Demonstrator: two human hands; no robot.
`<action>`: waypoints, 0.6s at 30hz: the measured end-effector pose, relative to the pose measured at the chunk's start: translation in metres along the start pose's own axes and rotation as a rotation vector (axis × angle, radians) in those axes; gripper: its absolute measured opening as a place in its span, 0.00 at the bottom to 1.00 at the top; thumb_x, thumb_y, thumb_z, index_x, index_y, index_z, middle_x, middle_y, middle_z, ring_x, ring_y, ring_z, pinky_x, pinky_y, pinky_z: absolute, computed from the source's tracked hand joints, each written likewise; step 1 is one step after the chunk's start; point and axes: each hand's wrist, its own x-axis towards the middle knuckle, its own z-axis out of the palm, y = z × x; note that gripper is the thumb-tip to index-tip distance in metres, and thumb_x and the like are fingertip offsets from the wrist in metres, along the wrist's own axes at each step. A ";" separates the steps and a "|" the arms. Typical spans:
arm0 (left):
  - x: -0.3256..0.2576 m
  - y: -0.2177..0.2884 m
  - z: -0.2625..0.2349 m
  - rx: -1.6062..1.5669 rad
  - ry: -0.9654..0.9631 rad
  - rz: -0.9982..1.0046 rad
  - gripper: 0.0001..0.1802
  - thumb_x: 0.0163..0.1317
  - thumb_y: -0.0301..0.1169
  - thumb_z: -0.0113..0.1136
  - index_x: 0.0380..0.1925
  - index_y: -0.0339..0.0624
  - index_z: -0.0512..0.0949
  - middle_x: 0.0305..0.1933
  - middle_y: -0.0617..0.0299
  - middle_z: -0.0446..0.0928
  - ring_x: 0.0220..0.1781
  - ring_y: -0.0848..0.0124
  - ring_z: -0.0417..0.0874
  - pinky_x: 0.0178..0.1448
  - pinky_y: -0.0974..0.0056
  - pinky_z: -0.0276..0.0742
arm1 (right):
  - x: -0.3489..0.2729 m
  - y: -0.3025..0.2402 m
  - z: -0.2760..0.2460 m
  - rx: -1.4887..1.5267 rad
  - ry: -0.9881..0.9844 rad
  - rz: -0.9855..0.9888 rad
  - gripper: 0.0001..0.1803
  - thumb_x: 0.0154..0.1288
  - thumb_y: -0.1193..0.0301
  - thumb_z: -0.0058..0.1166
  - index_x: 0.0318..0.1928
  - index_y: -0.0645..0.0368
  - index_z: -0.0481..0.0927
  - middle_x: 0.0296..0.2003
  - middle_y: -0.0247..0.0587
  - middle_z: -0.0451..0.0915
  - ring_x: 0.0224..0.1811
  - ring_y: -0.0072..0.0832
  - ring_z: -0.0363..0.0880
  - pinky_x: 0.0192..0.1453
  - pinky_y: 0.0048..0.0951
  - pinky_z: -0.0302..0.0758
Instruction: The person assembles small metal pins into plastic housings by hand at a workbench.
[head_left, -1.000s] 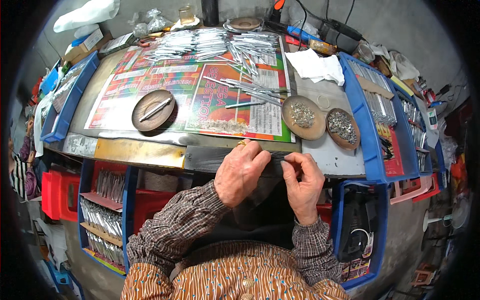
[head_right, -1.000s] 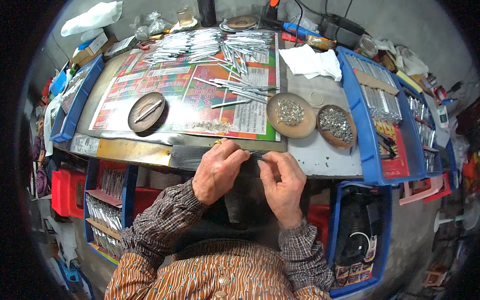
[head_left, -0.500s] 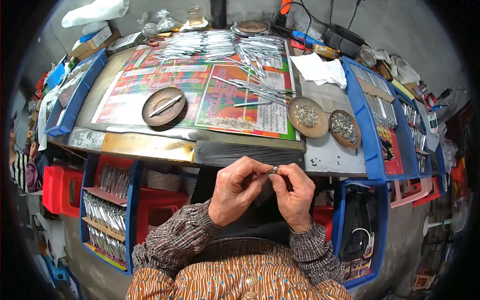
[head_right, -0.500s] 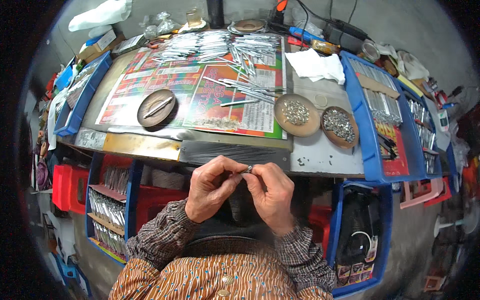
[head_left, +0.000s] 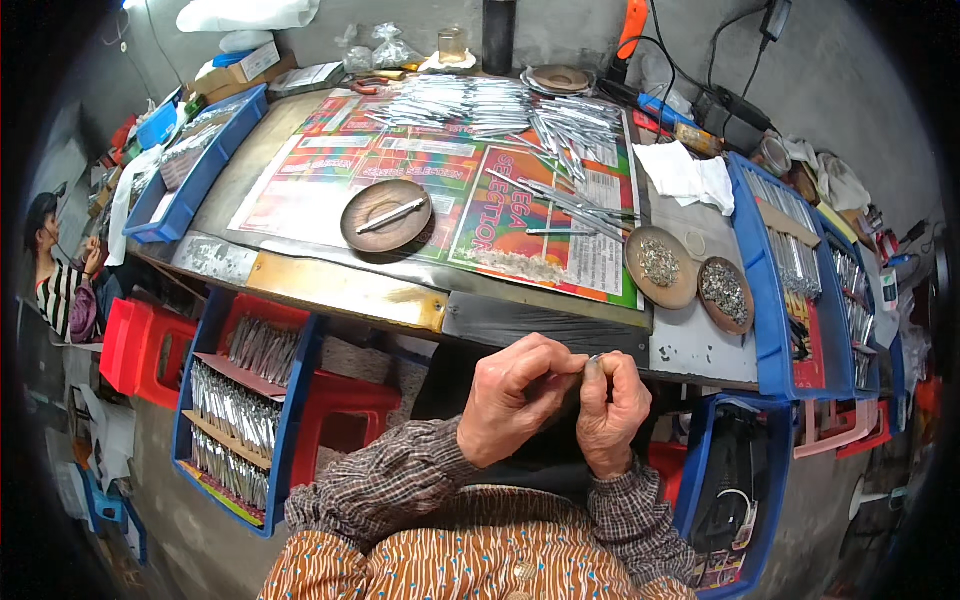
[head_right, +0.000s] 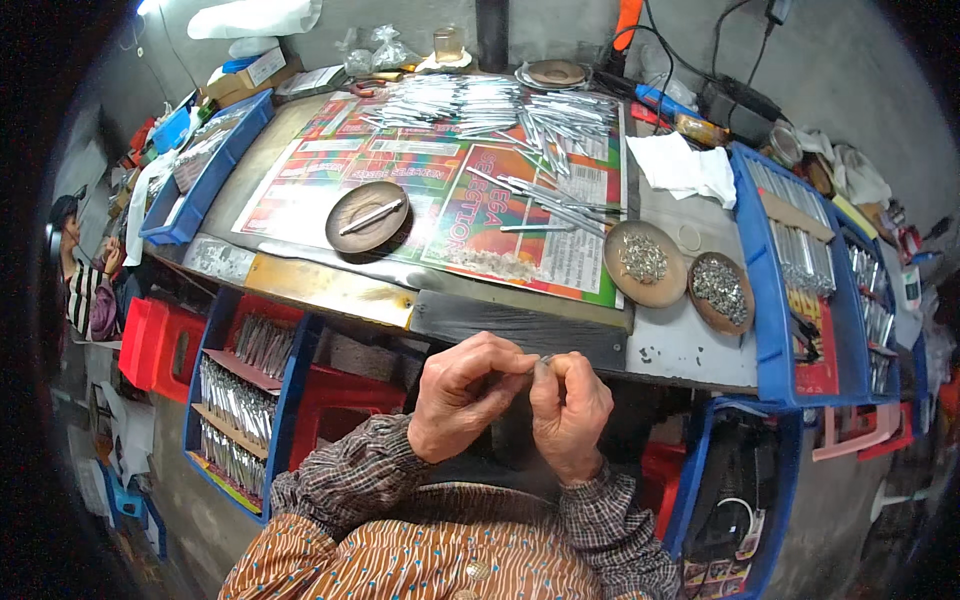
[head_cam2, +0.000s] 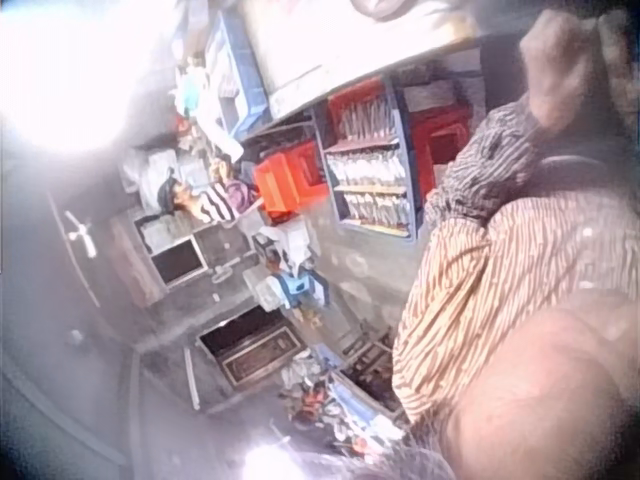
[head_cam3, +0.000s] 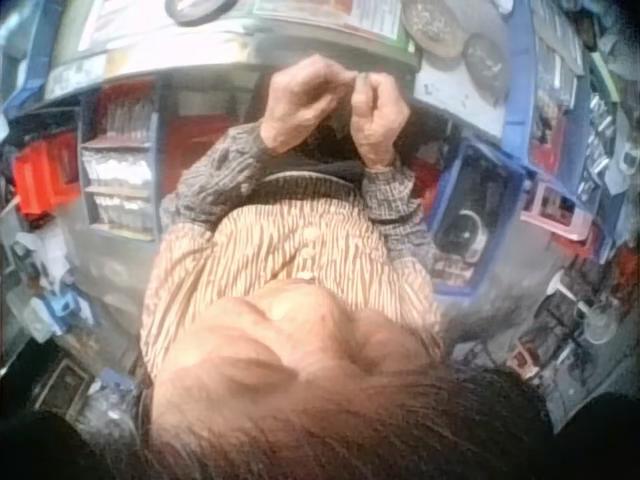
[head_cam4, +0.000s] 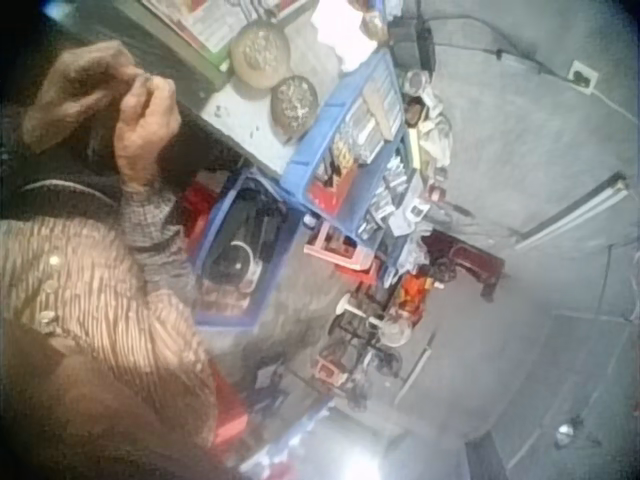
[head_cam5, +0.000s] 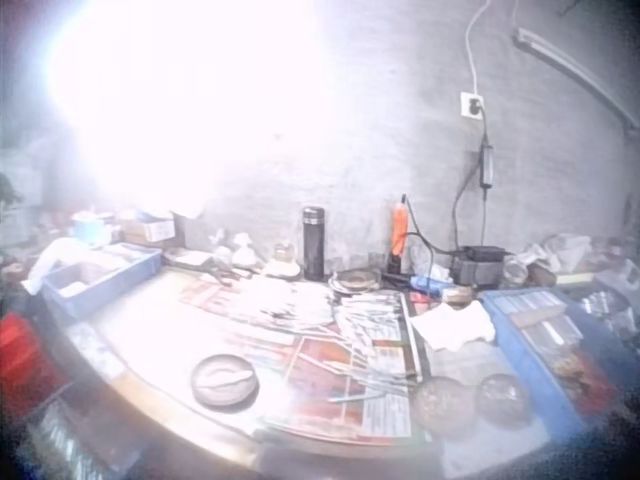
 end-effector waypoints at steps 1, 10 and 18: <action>0.002 0.001 -0.003 0.089 0.013 0.063 0.11 0.54 0.15 0.62 0.37 0.37 0.80 0.35 0.57 0.79 0.35 0.70 0.80 0.37 0.68 0.76 | 0.000 -0.001 0.001 0.014 -0.011 0.000 0.07 0.62 0.78 0.57 0.30 0.63 0.72 0.21 0.41 0.71 0.19 0.30 0.70 0.24 0.28 0.67; 0.036 -0.025 -0.083 0.676 0.133 0.186 0.10 0.51 0.14 0.62 0.32 0.38 0.80 0.31 0.56 0.79 0.32 0.64 0.83 0.36 0.64 0.78 | 0.011 0.011 -0.019 -0.058 -0.102 0.026 0.07 0.61 0.76 0.60 0.31 0.64 0.75 0.24 0.40 0.77 0.21 0.28 0.74 0.26 0.26 0.70; 0.079 -0.069 -0.155 1.007 0.201 0.269 0.04 0.52 0.21 0.59 0.29 0.42 0.78 0.29 0.56 0.77 0.34 0.56 0.79 0.38 0.56 0.74 | 0.019 0.015 -0.026 -0.115 -0.085 0.054 0.06 0.60 0.77 0.60 0.31 0.64 0.76 0.24 0.39 0.76 0.22 0.25 0.74 0.27 0.25 0.69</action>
